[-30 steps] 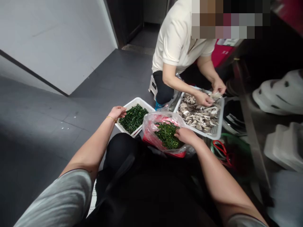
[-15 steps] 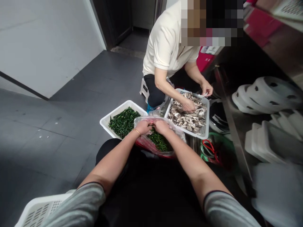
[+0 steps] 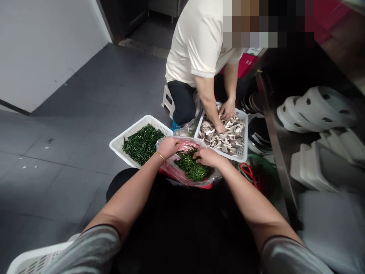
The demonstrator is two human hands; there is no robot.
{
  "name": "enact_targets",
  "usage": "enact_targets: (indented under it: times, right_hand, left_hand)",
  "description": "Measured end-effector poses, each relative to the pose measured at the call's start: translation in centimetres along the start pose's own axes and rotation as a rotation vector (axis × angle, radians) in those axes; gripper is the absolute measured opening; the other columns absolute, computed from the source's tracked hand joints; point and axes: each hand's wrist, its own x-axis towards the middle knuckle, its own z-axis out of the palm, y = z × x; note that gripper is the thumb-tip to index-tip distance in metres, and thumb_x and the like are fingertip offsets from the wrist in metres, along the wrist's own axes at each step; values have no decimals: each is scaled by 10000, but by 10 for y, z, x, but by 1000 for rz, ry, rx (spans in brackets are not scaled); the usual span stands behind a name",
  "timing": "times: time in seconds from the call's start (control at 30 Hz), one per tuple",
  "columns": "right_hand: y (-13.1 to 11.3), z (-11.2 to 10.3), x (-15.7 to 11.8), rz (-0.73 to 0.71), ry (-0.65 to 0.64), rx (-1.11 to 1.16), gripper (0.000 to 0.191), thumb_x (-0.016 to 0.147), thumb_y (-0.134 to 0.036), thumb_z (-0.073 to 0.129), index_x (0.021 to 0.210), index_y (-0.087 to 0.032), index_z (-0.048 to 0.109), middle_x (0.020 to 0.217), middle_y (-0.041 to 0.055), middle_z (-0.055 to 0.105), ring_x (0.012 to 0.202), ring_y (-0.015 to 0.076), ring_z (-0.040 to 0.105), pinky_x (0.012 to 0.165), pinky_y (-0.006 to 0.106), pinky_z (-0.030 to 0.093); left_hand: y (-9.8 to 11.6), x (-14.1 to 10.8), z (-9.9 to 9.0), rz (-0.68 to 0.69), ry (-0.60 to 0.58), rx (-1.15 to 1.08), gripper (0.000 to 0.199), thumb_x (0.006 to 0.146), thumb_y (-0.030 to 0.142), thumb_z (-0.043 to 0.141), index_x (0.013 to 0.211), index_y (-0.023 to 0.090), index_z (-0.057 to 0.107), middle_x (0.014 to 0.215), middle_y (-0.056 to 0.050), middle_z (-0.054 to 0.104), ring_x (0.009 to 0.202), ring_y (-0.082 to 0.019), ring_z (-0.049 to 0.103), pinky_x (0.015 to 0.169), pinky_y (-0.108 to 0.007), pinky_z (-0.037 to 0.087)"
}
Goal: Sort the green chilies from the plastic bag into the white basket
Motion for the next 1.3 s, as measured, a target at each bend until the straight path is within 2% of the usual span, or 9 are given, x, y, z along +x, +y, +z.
enact_targets:
  times: [0.17,0.3,0.6,0.7,0.83,0.93,1.1,1.23,1.3]
  right_hand:
    - [-3,-5,-36,139,206,81,302,872,-284,548,1140,-206,661,1132,89,667,997,210,628,858,297,450]
    - [-11,-6,-44,97,256,156,276,880,-278,539,1112,-201,667,1100,72,688,994,199,633,868,291,450]
    - [-3,-4,-40,108,290,189,233,889,-272,522,1050,-228,684,1054,47,704,948,194,640,838,285,445]
    - [-9,-4,-34,136,368,195,238,908,-271,496,1050,-224,680,1054,55,688,954,186,627,848,278,437]
    - [-24,-5,-23,193,521,240,296,926,-358,474,1125,-207,634,1081,83,649,942,184,609,832,272,429]
    - [-32,-5,-14,233,519,355,340,895,-450,508,1051,-174,631,946,86,664,843,186,606,771,273,433]
    - [-26,3,-4,85,503,639,331,936,-378,406,772,-184,619,683,16,623,686,150,574,676,259,440]
    - [-18,9,-5,66,463,904,370,899,-486,435,688,-201,539,495,-41,492,466,108,478,499,224,392]
    - [-17,8,-8,32,377,1015,380,876,-526,459,686,-202,513,476,-52,476,414,97,447,441,214,358]
  left_hand:
    - [14,2,36,-17,-148,206,272,856,182,480,1006,110,696,976,-155,689,930,-214,634,878,-326,454]
    - [21,-2,46,-48,-164,272,331,875,140,419,1108,47,635,1089,-219,647,1060,-280,595,943,-418,432]
    - [9,6,41,-182,-302,276,329,739,311,654,996,113,709,971,-172,705,924,-277,663,811,-318,505]
    - [6,9,32,-215,-279,263,359,772,389,605,1012,143,708,1017,-158,701,934,-268,661,797,-308,503]
    - [13,3,11,-113,-157,217,338,818,380,515,1003,171,706,1030,-134,700,941,-262,653,805,-319,491]
    - [22,-7,1,4,-131,203,276,790,237,508,970,161,704,979,-124,704,918,-248,647,808,-323,483]
    - [29,-12,1,161,-156,-127,179,738,147,537,862,143,667,897,-85,694,848,-206,625,800,-316,474]
    - [30,-11,2,150,-355,-656,189,851,267,460,904,144,594,717,-36,652,629,-142,600,628,-263,478]
    - [32,-14,0,104,-442,-762,197,861,318,458,862,154,567,595,-2,587,504,-123,541,524,-237,440]
